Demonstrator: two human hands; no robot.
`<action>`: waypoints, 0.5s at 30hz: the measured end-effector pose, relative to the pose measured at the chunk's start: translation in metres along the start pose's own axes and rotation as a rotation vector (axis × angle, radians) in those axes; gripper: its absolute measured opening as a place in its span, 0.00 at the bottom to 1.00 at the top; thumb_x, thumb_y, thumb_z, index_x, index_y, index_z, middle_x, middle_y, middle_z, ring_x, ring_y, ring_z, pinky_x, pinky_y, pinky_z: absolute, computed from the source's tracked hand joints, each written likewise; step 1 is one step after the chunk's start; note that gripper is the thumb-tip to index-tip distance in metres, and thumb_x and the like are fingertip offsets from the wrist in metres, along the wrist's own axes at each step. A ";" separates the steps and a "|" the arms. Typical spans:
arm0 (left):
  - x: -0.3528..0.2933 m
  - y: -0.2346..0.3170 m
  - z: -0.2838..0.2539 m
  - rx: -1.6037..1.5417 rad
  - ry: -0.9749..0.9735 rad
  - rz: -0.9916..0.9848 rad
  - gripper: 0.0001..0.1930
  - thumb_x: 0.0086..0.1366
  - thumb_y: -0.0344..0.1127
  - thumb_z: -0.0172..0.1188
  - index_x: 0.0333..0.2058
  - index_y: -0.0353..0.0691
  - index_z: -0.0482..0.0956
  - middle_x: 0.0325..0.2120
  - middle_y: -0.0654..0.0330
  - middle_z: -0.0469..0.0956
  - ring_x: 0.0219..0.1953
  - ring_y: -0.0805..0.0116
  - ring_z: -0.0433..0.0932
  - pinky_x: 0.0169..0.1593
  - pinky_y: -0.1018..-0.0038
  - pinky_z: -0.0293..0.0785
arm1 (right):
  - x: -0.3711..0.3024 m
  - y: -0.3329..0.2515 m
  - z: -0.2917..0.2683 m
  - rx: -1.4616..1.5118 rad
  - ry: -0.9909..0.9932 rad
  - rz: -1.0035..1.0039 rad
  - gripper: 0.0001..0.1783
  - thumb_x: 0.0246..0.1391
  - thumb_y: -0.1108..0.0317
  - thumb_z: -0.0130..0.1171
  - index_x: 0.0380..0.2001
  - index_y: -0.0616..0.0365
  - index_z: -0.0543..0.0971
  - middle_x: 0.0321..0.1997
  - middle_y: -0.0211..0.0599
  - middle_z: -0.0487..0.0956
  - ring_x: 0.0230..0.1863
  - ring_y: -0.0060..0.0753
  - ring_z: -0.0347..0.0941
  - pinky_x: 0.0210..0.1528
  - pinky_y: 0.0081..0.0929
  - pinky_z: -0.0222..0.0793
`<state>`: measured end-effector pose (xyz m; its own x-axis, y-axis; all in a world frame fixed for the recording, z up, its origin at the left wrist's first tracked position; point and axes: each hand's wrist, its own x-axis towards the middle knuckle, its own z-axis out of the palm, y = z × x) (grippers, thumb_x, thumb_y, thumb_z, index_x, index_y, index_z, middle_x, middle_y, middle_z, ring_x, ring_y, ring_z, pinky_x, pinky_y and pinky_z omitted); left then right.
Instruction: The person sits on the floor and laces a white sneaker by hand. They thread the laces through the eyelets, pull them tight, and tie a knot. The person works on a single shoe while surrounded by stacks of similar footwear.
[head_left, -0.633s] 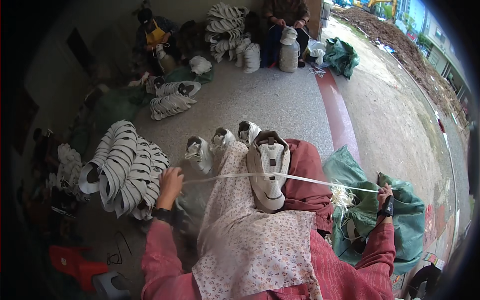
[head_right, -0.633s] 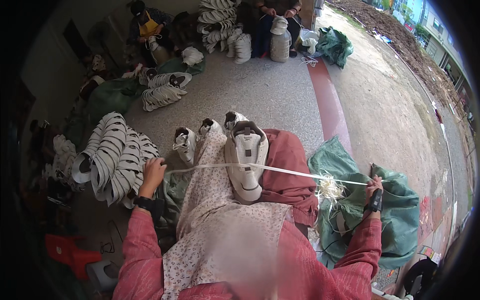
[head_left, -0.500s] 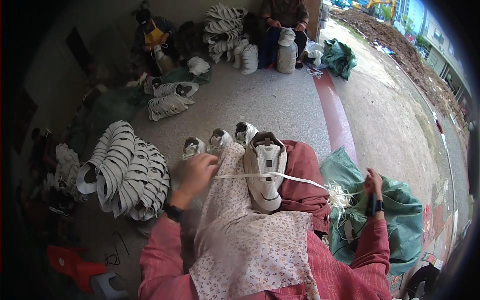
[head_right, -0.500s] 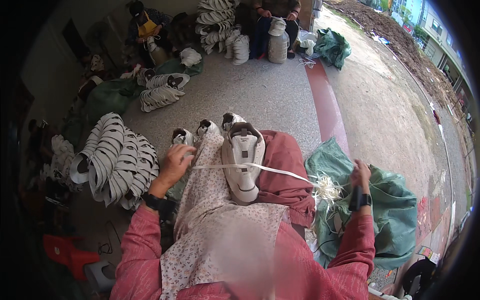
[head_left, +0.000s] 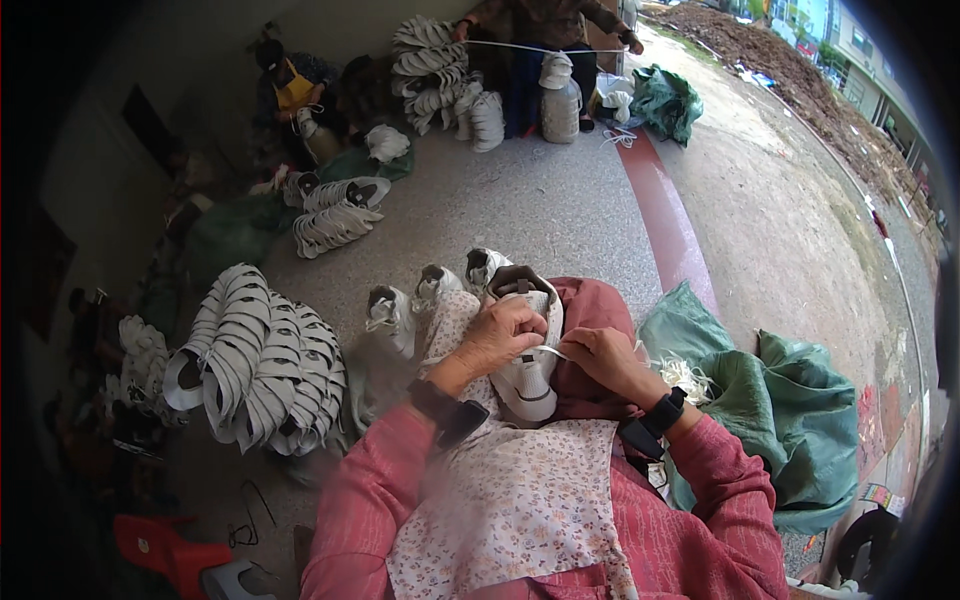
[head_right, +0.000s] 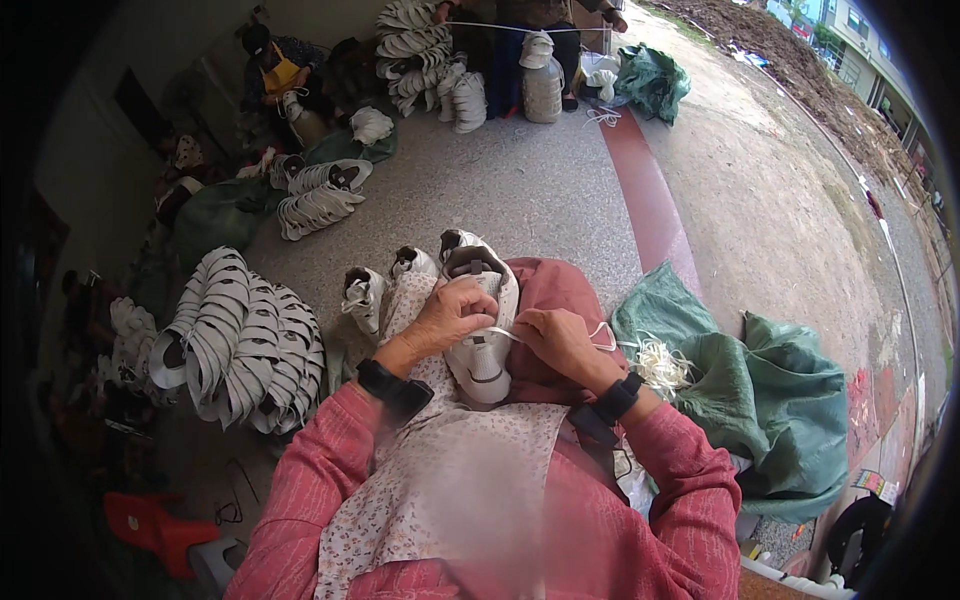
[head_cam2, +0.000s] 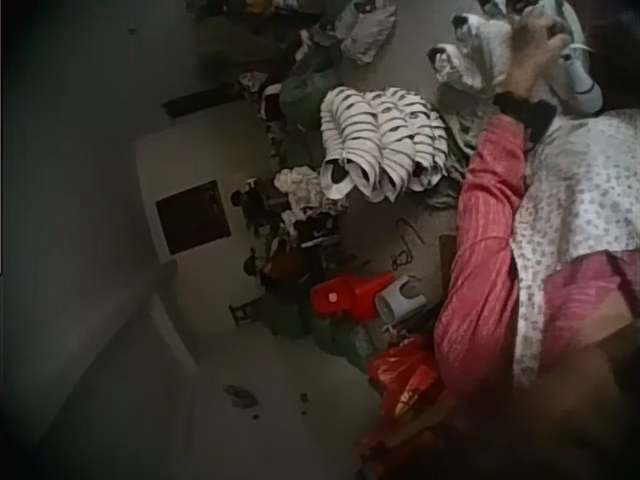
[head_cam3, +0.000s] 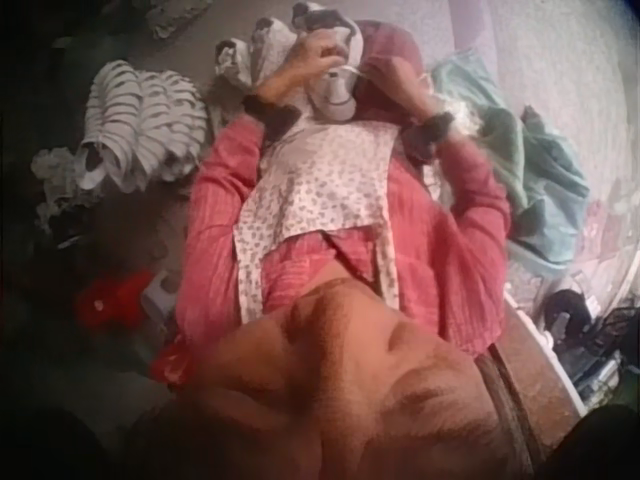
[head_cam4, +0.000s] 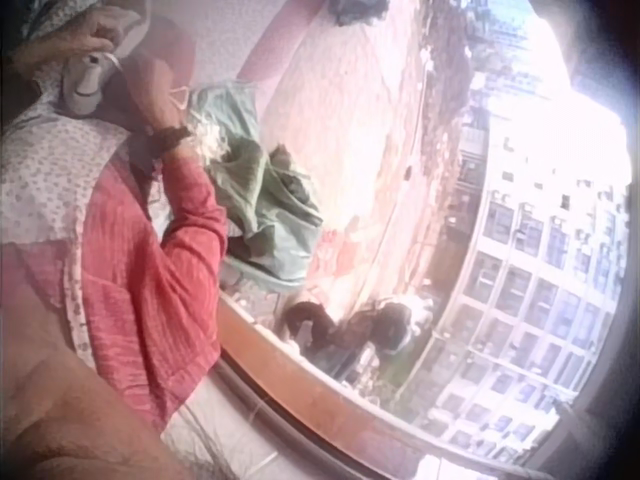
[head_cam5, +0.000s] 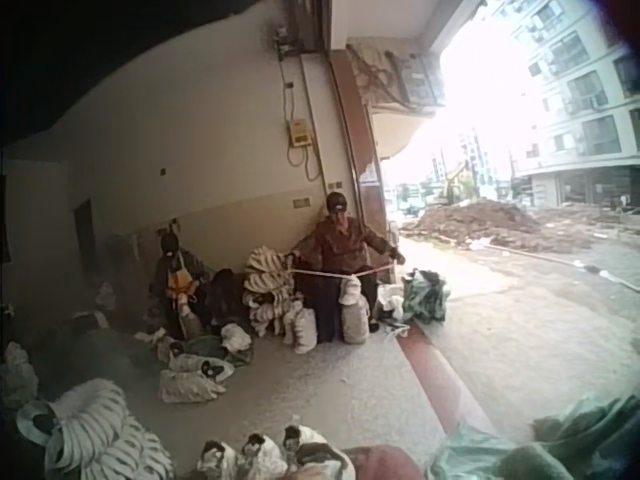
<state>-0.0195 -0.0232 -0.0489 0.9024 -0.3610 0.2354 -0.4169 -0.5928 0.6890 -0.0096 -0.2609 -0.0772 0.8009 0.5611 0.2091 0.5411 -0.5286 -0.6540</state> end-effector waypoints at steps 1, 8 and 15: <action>0.001 0.000 0.001 0.016 -0.023 -0.013 0.05 0.52 0.31 0.69 0.30 0.44 0.83 0.27 0.67 0.75 0.37 0.71 0.75 0.46 0.70 0.67 | -0.002 0.001 0.000 0.037 -0.002 0.001 0.11 0.58 0.61 0.60 0.38 0.55 0.83 0.31 0.45 0.82 0.33 0.50 0.80 0.37 0.41 0.74; 0.002 -0.001 0.005 0.048 -0.061 0.012 0.04 0.53 0.37 0.68 0.29 0.49 0.84 0.28 0.71 0.77 0.48 0.70 0.73 0.62 0.64 0.51 | -0.005 0.005 0.004 0.268 -0.007 -0.001 0.11 0.58 0.61 0.61 0.36 0.56 0.83 0.31 0.45 0.82 0.36 0.49 0.81 0.38 0.38 0.74; 0.001 -0.004 0.005 0.007 -0.071 0.022 0.03 0.52 0.36 0.69 0.28 0.49 0.85 0.28 0.71 0.77 0.45 0.69 0.73 0.59 0.65 0.56 | 0.006 0.012 0.014 0.343 -0.068 0.134 0.09 0.57 0.65 0.61 0.33 0.61 0.83 0.29 0.42 0.81 0.31 0.40 0.79 0.35 0.34 0.72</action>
<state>-0.0171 -0.0251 -0.0552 0.8829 -0.4243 0.2013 -0.4380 -0.5891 0.6790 -0.0019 -0.2552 -0.0936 0.8337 0.5485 0.0640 0.3061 -0.3625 -0.8803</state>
